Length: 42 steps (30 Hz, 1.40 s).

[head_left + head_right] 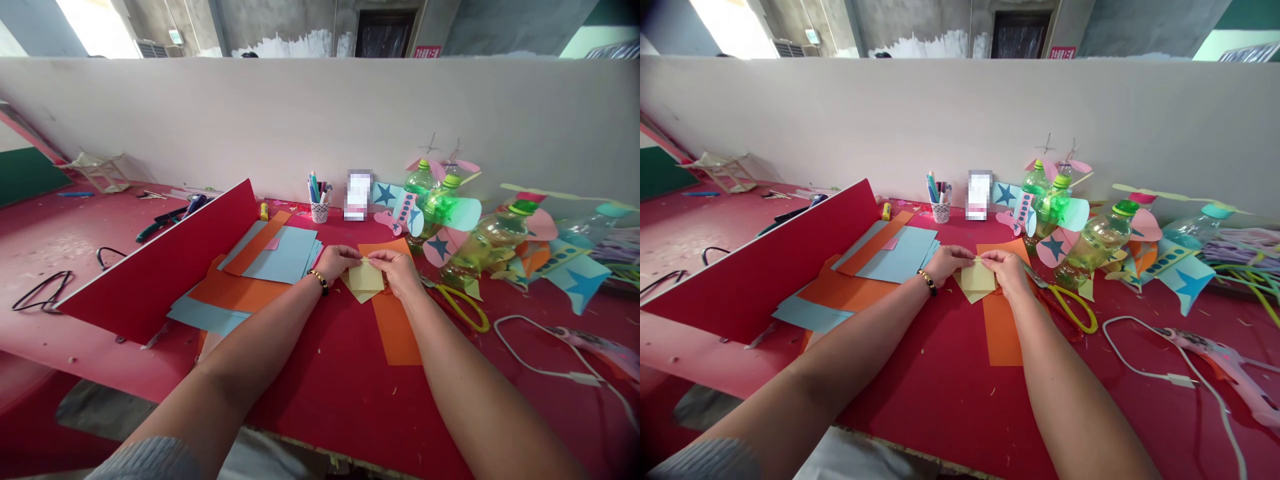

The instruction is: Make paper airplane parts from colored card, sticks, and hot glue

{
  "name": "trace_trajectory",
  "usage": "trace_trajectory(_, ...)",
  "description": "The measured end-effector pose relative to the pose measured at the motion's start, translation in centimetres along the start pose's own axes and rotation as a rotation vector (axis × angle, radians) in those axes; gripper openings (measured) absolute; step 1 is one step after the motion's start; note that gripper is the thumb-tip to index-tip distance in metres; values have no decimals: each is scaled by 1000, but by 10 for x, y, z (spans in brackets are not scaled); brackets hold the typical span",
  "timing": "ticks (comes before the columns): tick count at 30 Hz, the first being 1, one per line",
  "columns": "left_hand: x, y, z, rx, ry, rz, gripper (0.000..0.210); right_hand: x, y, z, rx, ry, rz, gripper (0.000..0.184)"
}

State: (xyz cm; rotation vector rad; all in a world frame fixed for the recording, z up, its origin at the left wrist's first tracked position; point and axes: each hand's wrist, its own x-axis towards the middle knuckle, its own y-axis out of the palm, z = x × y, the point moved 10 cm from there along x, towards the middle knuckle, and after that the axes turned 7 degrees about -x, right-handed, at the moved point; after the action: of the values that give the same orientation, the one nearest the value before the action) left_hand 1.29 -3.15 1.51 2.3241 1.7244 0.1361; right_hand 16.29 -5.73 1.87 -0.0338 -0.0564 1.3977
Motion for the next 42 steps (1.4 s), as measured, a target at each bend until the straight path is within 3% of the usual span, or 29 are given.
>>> trace_trajectory(12,3,-4,4,-41,-22,-29,22,2,1,-2,-88,-16,19,36)
trace_trajectory(42,5,-4,4,-4,-6,-16,21,3,0,0,-56,-48,11,36)
